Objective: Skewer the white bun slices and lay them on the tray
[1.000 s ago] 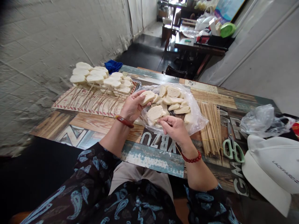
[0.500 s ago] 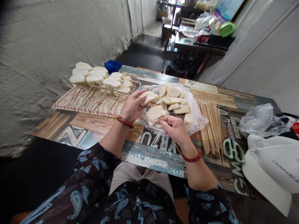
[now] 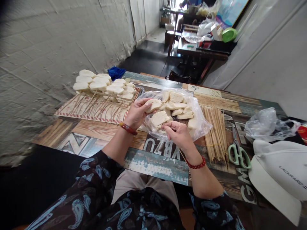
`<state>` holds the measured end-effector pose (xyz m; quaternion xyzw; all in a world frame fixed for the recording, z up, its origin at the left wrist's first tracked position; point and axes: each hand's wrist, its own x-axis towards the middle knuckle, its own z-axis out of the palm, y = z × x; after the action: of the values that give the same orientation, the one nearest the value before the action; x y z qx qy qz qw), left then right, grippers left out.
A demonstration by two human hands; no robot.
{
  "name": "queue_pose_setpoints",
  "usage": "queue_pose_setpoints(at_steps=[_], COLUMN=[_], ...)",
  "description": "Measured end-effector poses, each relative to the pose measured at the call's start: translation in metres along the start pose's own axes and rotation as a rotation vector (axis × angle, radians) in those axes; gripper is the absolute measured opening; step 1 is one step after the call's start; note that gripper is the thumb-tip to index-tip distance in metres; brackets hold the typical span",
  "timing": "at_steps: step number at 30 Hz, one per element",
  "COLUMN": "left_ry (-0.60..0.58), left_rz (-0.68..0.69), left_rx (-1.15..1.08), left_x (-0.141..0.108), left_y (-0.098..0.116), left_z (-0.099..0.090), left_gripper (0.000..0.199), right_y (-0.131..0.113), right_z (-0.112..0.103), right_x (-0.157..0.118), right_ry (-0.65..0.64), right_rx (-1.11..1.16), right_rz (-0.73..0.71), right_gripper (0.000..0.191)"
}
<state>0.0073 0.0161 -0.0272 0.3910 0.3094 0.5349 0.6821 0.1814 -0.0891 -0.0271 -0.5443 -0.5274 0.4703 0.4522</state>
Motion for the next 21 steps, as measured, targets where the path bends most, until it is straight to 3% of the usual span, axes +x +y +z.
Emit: queue_pose_setpoints(at_steps=[15, 21], left_ry=[-0.019, -0.038], left_rz=[-0.056, -0.072], left_rx=[-0.099, -0.162], left_x=[-0.003, -0.009], left_y=[-0.002, 0.008], left_z=[0.006, 0.007], left_gripper=[0.046, 0.042], right_y=[0.006, 0.013], right_z=[0.003, 0.001], right_x=[0.002, 0.004], right_ry=[0.022, -0.009], right_rx=[0.06, 0.067], right_rz=[-0.053, -0.072], right_gripper=[0.025, 0.024])
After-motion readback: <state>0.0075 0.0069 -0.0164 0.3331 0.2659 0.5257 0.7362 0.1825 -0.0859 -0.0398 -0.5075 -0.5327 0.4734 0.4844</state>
